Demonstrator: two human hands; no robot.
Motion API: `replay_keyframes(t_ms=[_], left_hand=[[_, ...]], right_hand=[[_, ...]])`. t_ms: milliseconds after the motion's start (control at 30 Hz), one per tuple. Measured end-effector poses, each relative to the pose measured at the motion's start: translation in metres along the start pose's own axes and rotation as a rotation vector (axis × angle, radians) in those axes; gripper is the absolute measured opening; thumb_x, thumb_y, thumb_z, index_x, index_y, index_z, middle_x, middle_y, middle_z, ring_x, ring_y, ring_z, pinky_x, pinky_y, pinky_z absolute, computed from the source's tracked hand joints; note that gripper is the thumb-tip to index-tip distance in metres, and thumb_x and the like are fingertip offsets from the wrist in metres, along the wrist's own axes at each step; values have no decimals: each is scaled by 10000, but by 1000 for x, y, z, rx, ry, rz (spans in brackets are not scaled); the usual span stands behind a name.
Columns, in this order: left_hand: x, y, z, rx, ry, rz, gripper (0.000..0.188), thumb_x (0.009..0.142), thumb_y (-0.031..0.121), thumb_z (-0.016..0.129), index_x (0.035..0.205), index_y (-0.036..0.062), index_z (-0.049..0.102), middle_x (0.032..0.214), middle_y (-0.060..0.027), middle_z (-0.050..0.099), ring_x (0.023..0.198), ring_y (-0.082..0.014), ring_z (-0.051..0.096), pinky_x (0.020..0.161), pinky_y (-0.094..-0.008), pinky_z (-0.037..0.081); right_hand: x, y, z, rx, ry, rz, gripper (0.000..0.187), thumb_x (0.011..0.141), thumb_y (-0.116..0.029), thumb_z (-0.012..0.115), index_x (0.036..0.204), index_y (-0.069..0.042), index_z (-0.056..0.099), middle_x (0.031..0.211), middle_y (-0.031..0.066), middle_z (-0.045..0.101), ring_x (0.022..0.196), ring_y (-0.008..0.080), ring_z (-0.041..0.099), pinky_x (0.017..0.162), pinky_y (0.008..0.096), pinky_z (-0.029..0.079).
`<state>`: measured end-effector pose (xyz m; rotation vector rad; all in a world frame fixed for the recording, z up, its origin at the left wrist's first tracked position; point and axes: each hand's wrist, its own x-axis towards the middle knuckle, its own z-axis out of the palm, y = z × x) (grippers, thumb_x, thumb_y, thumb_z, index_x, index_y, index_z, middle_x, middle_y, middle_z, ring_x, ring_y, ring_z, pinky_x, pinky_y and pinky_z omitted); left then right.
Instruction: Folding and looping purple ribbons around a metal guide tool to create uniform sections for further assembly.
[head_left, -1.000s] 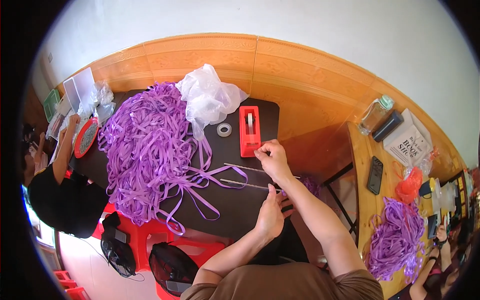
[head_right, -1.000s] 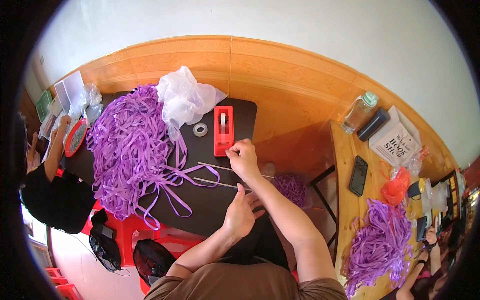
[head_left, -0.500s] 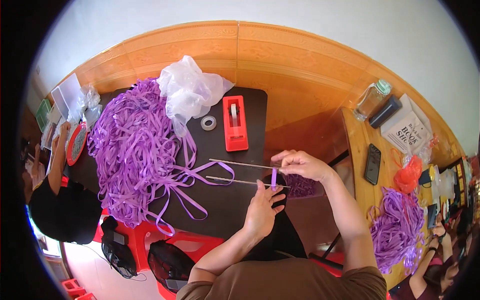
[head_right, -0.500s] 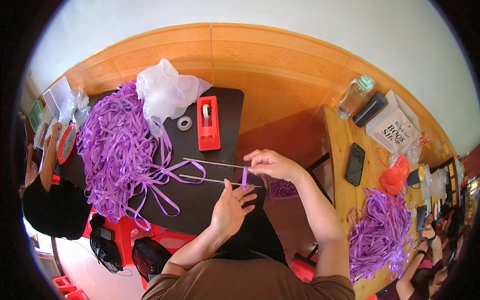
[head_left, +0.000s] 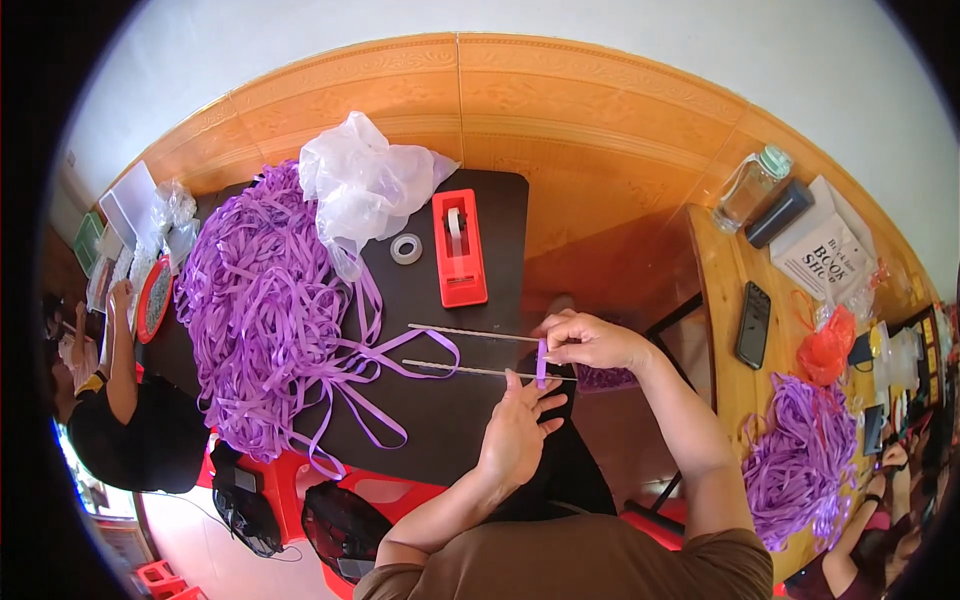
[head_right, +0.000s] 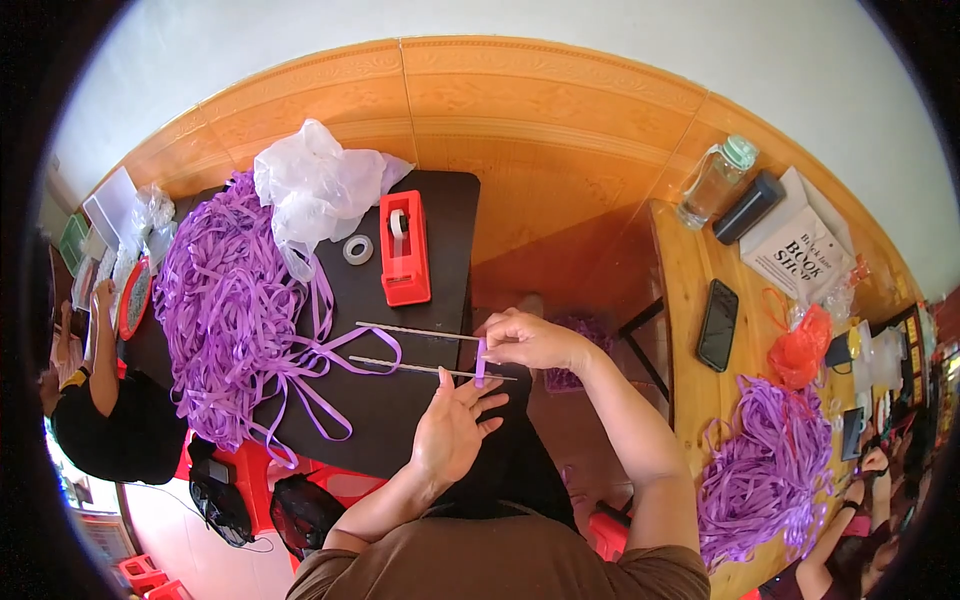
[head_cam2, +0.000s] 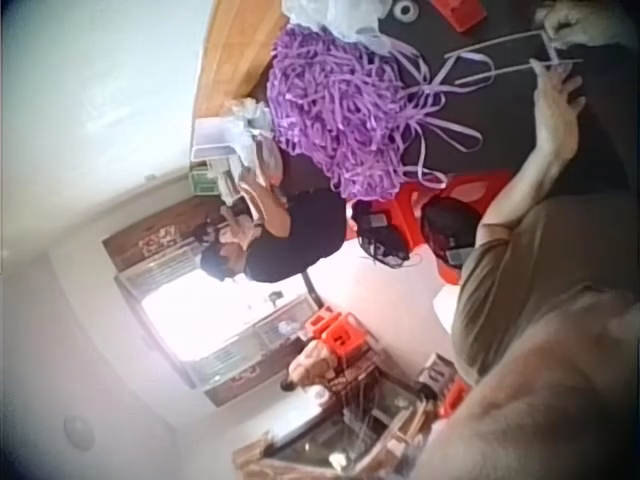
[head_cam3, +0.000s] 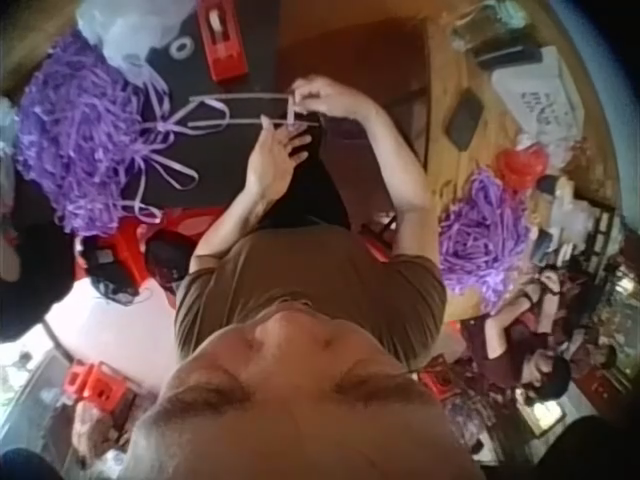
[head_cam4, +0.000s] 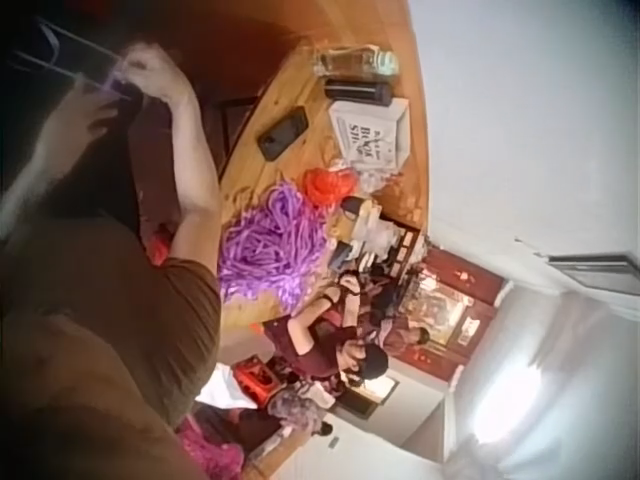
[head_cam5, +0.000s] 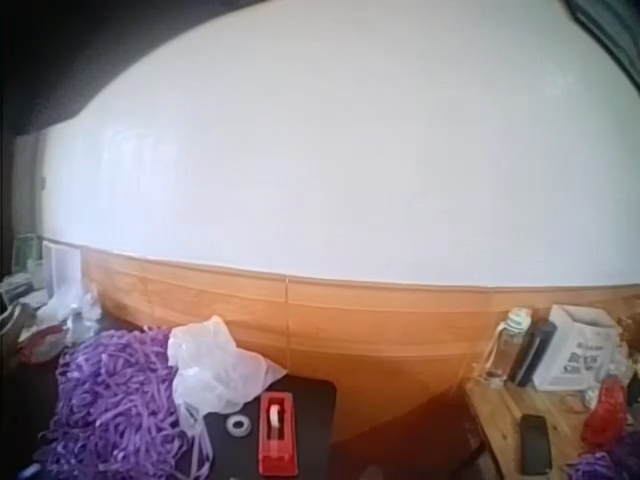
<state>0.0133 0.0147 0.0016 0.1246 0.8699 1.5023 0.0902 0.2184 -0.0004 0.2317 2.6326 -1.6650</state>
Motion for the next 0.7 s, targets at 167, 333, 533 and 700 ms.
replay_keyframes(t_ms=[167, 333, 533, 700], left_hand=[[0, 0, 0, -3, -4, 5, 745, 939, 615, 236, 1314, 1, 427, 1302, -111, 459, 1153, -234, 423, 916, -378, 311], [0, -1, -2, -6, -8, 6, 736, 941, 610, 240, 1317, 6, 427, 1306, -111, 457, 1154, -234, 423, 914, -376, 313], [0, 0, 1, 8, 4, 2, 745, 936, 618, 246, 1321, 5, 421, 1312, -114, 448, 1157, -234, 422, 913, -374, 314], [0, -1, -1, 2, 3, 3, 748, 934, 619, 251, 1330, 5, 411, 1316, -114, 445, 1166, -237, 417, 914, -373, 313]], right_hand=[[1, -4, 3, -59, 34, -25, 158, 827, -139, 660, 721, -51, 582, 834, 9, 532, 929, 198, 442, 875, 330, 343], [2, -8, 5, -129, 59, -31, 146, 802, -126, 661, 705, -53, 579, 803, 15, 516, 886, 194, 435, 840, 322, 352], [2, -5, 9, -197, 135, -1, 173, 765, -152, 689, 677, -57, 574, 805, 24, 534, 864, 202, 455, 824, 343, 366], [6, -12, 10, -141, 119, 169, 247, 739, -256, 697, 607, -89, 573, 882, -2, 619, 1011, 221, 479, 928, 459, 335]])
